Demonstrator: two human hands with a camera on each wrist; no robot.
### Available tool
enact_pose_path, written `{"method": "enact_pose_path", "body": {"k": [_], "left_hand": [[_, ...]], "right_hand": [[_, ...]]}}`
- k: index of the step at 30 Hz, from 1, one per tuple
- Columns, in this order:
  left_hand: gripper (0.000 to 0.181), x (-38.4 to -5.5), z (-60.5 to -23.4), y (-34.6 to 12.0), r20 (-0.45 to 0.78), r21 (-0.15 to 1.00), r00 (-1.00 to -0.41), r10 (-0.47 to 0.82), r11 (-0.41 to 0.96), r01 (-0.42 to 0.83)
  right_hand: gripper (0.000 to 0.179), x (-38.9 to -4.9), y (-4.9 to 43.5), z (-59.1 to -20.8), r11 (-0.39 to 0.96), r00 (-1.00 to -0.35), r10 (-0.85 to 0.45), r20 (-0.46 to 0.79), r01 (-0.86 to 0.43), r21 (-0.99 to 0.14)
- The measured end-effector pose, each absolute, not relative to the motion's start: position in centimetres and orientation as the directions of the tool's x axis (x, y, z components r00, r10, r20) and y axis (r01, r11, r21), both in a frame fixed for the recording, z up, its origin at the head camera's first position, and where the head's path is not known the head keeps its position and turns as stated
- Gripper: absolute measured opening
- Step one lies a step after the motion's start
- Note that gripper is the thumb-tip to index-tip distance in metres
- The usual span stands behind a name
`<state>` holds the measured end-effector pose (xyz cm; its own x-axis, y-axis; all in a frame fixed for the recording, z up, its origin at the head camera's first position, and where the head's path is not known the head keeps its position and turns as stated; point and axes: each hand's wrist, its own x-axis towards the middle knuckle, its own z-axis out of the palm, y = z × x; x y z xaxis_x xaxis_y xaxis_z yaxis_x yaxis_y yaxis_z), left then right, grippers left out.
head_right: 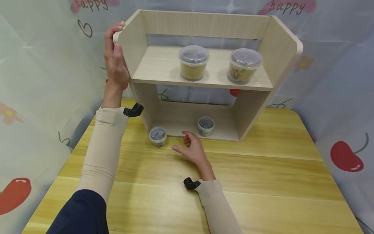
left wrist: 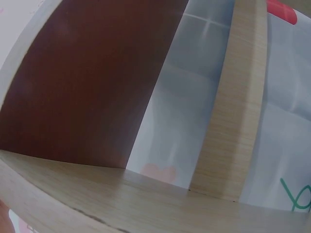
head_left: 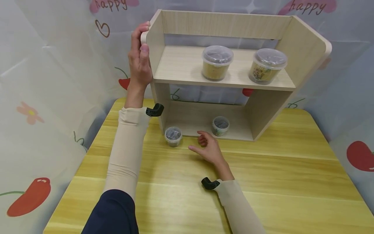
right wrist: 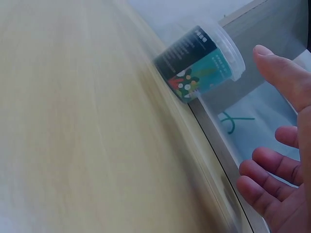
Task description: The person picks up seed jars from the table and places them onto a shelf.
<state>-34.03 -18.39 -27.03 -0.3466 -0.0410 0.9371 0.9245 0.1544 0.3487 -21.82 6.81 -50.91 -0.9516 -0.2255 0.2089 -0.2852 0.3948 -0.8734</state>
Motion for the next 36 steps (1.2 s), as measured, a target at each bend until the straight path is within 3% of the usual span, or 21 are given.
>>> {"method": "enact_pose_path", "body": {"k": [36], "left_hand": [[0.059,-33.5,-26.7,-18.1,0.941,0.340,-0.336,-0.051,0.155,0.928]], "right_hand": [[0.074,-22.2,3.8,-51.3,0.372,-0.932,-0.278,0.232,-0.327,-0.869]]}}
